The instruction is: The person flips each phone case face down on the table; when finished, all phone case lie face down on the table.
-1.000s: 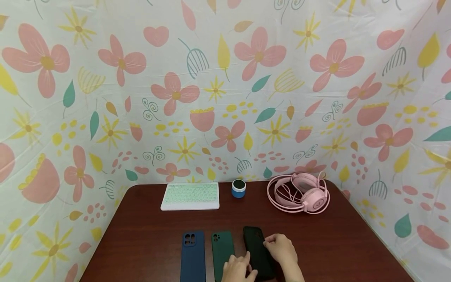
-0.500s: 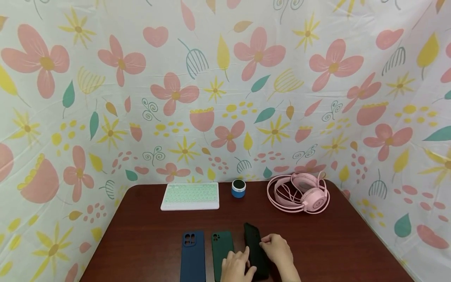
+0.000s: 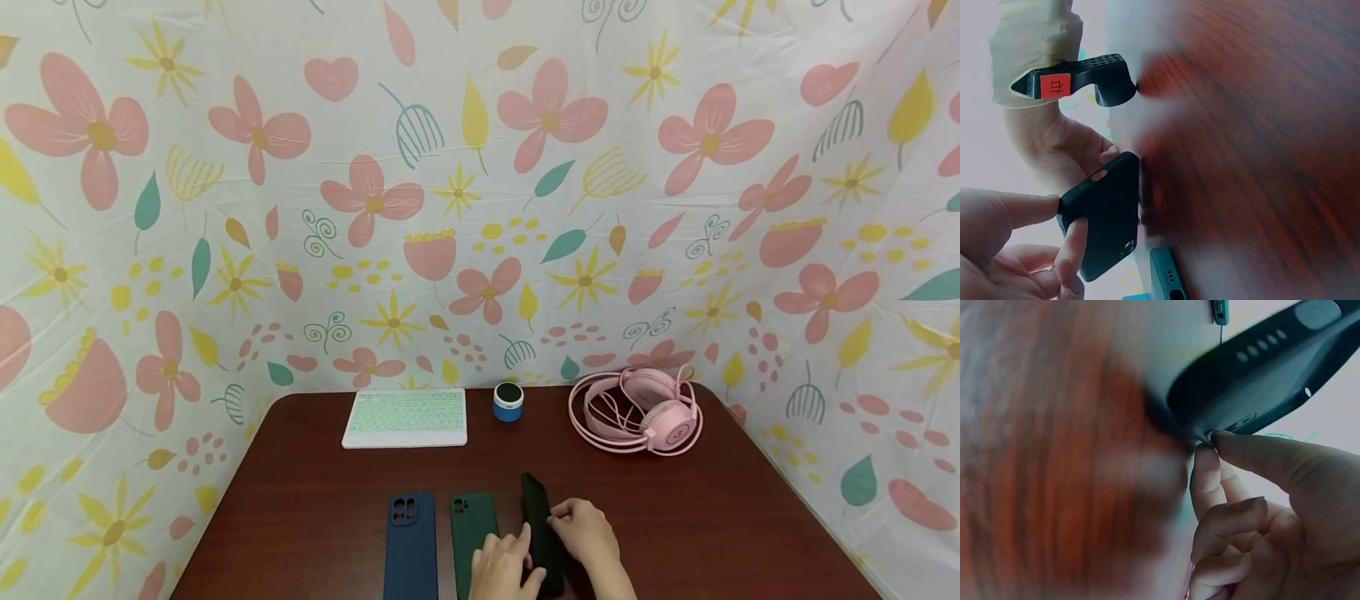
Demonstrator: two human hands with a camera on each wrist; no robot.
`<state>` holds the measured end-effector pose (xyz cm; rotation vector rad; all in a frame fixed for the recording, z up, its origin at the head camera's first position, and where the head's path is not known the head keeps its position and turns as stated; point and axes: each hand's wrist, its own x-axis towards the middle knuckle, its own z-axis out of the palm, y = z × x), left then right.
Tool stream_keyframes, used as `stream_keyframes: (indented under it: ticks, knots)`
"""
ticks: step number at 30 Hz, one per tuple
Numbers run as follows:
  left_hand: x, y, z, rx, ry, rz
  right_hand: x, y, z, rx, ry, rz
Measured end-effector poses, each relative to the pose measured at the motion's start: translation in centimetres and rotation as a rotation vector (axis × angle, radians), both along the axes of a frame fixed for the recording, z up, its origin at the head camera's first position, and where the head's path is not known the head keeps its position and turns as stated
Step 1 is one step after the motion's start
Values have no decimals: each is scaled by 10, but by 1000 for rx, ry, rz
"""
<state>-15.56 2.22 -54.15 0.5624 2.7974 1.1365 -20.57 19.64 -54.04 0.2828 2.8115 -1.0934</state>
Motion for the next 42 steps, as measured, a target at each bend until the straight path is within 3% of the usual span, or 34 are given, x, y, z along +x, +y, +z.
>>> stream_keyframes:
  ticks: [8, 29, 42]
  knots:
    - [-2, -1, 2, 30, -49, -9, 1, -2, 0, -11, -1, 14]
    - [-1, -1, 7, 60, -46, -21, -1, -5, -2, -13, 11, 33]
    - [-3, 1, 6, 50, -30, 2, -4, -9, 5, -38, -35, 34]
